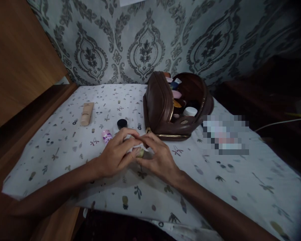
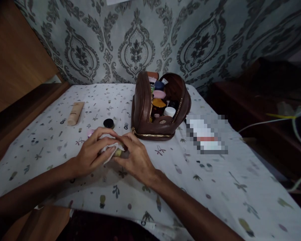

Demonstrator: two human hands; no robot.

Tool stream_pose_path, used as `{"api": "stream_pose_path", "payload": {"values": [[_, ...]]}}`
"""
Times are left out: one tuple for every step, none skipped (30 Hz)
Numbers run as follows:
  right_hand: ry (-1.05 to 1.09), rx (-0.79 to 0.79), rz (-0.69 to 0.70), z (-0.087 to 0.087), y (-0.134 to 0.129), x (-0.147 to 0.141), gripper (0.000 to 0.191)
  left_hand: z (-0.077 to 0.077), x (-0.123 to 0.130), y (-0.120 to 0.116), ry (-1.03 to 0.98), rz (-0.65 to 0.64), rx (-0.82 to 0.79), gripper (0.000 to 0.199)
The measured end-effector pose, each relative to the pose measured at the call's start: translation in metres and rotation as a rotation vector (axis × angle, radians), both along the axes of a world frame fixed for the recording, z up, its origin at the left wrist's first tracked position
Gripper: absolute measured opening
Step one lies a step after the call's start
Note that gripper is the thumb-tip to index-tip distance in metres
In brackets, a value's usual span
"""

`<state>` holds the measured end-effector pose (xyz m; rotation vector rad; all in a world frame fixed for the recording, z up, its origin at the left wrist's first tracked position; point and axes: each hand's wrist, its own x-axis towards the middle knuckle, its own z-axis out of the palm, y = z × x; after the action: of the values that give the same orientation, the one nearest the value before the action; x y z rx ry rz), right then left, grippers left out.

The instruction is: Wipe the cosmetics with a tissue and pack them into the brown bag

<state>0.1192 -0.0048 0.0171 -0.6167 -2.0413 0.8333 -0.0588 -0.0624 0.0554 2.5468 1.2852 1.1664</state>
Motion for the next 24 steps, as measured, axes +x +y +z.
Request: {"api": "stream_pose_path", "payload": {"values": [[0.004,-0.006,0.023,0.0,0.0,0.0,0.03,0.001,0.0,0.0,-0.036,0.022,-0.046,0.015],[0.011,-0.018,0.045,0.0,0.0,0.0,0.03,0.002,-0.001,0.001,-0.072,0.045,-0.083,0.015],[0.022,-0.033,0.061,0.0,0.0,0.0,0.032,0.003,-0.001,0.002,-0.105,0.069,-0.115,0.016],[0.034,-0.054,0.07,0.0,0.001,-0.001,0.034,0.003,-0.002,0.004,-0.139,0.09,-0.142,0.017],[0.05,-0.082,0.076,0.0,0.001,-0.001,0.036,0.003,-0.002,0.005,-0.171,0.107,-0.168,0.019],[0.077,-0.12,0.077,-0.001,0.002,-0.002,0.038,0.003,-0.003,0.007,-0.201,0.119,-0.19,0.02],[0.111,-0.173,0.079,-0.002,0.002,-0.003,0.04,0.002,-0.003,0.008,-0.227,0.127,-0.209,0.022],[0.153,-0.24,0.081,-0.003,0.003,-0.004,0.042,0.002,-0.003,0.009,-0.248,0.132,-0.225,0.023],[0.198,-0.319,0.089,-0.003,0.003,-0.005,0.044,0.001,-0.003,0.01,-0.264,0.134,-0.237,0.025],[0.242,-0.405,0.103,-0.004,0.004,-0.006,0.047,0.001,-0.003,0.01,-0.274,0.134,-0.248,0.026],[0.278,-0.492,0.123,-0.004,0.004,-0.007,0.049,0.001,-0.003,0.01,-0.279,0.13,-0.258,0.026],[0.302,-0.576,0.145,-0.003,0.004,-0.007,0.05,0.0,-0.003,0.01,-0.281,0.125,-0.266,0.026],[0.319,-0.65,0.167,-0.003,0.005,-0.007,0.051,0.0,-0.002,0.01,-0.282,0.121,-0.271,0.027],[0.331,-0.712,0.183,-0.002,0.004,-0.006,0.051,0.0,-0.002,0.01,-0.282,0.119,-0.273,0.027],[0.339,-0.763,0.191,-0.001,0.004,-0.006,0.049,-0.001,-0.002,0.01,-0.283,0.118,-0.272,0.027],[0.347,-0.801,0.188,0.0,0.004,-0.006,0.047,-0.001,-0.002,0.01,-0.285,0.119,-0.271,0.028],[0.357,-0.828,0.176,0.001,0.003,-0.005,0.046,-0.002,-0.002,0.01,-0.289,0.12,-0.268,0.028],[0.368,-0.847,0.16,0.002,0.003,-0.005,0.045,-0.003,-0.002,0.011,-0.294,0.122,-0.266,0.028],[0.38,-0.859,0.144,0.002,0.002,-0.005,0.045,-0.003,-0.002,0.011,-0.295,0.124,-0.265,0.027],[0.395,-0.87,0.134,0.002,0.002,-0.005,0.046,-0.004,-0.003,0.011,-0.293,0.125,-0.267,0.027],[0.414,-0.881,0.135,0.002,0.002,-0.006,0.048,-0.005,-0.003,0.012,-0.288,0.127,-0.269,0.026],[0.434,-0.897,0.145,0.001,0.002,-0.006,0.051,-0.005,-0.004,0.012,-0.282,0.13,-0.268,0.025],[0.455,-0.917,0.164,0.0,0.003,-0.007,0.053,-0.006,-0.004,0.012,-0.276,0.132,-0.265,0.024],[0.475,-0.939,0.186,-0.001,0.003,-0.007,0.054,-0.007,-0.005,0.013,-0.272,0.133,-0.259,0.023]]}}
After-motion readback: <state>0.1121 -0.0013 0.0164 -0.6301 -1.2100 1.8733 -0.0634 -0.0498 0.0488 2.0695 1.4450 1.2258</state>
